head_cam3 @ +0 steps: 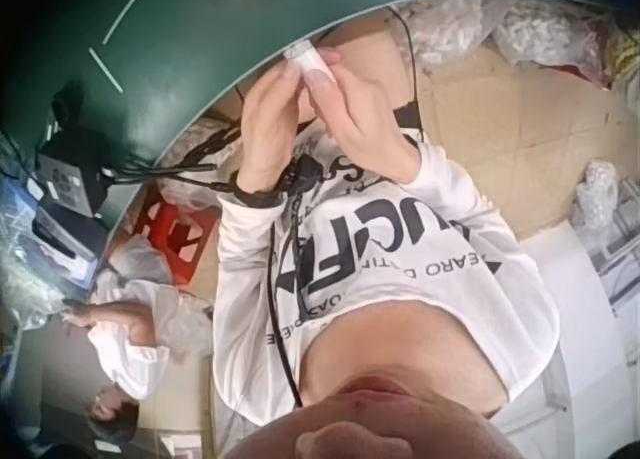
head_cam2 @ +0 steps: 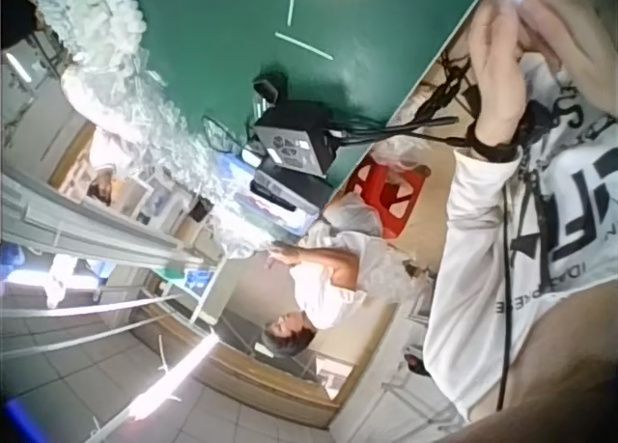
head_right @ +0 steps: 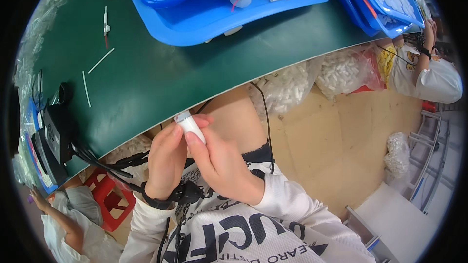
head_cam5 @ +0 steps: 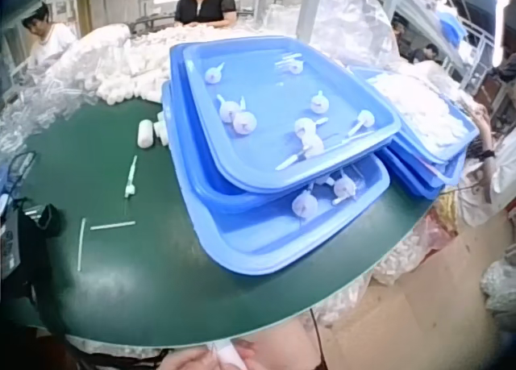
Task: The person repeatedly picks up small white cylindrical plastic components and translucent caps from a green workbench. They insert the cap into the cylinder and rotate it to secure the fit, then place the assembled unit into a blue tray. The process is repeated continuously with multiple units.
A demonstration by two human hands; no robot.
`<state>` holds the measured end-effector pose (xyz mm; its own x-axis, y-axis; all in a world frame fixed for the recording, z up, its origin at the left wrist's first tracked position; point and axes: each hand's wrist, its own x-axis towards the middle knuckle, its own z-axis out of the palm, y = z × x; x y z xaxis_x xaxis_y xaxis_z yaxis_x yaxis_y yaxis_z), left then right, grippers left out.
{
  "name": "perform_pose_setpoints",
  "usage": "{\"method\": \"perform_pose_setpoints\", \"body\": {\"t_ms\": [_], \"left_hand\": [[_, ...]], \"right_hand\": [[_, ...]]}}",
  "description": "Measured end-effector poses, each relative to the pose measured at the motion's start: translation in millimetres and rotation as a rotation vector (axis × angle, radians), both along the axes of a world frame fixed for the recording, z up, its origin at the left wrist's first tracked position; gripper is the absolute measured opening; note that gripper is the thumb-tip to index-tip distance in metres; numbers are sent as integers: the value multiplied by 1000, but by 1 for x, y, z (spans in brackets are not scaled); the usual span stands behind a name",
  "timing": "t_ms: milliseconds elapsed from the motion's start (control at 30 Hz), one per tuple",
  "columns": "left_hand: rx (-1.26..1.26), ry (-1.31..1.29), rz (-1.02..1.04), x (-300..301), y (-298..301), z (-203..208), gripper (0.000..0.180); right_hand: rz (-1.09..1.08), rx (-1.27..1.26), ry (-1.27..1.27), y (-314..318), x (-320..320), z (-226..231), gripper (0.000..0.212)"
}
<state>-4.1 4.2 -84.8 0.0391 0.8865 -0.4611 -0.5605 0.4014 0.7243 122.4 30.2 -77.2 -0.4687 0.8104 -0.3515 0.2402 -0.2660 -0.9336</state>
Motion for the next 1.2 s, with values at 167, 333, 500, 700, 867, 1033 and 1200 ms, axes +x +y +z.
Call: {"method": "perform_pose_setpoints", "body": {"t_ms": [167,333,500,700,867,1033,1200], "left_hand": [[14,-42,-16,-2,0,-2,41],[137,-165,20,2,0,-10,38],[164,-219,69,8,0,-12,38],[66,-89,68,4,-1,-4,38],[-105,54,76,5,0,16,41],[-181,-12,133,10,2,24,41],[-153,10,177,16,3,23,41]], "right_hand": [[-28,-67,-82,0,-5,13,28],[31,32,-202,7,-5,27,28],[68,50,-268,16,-7,40,28],[-130,-88,-78,-3,-17,23,29],[-219,-504,152,-5,-17,26,36],[-108,-530,100,11,-12,37,39],[59,-375,72,19,-2,29,41]]}}
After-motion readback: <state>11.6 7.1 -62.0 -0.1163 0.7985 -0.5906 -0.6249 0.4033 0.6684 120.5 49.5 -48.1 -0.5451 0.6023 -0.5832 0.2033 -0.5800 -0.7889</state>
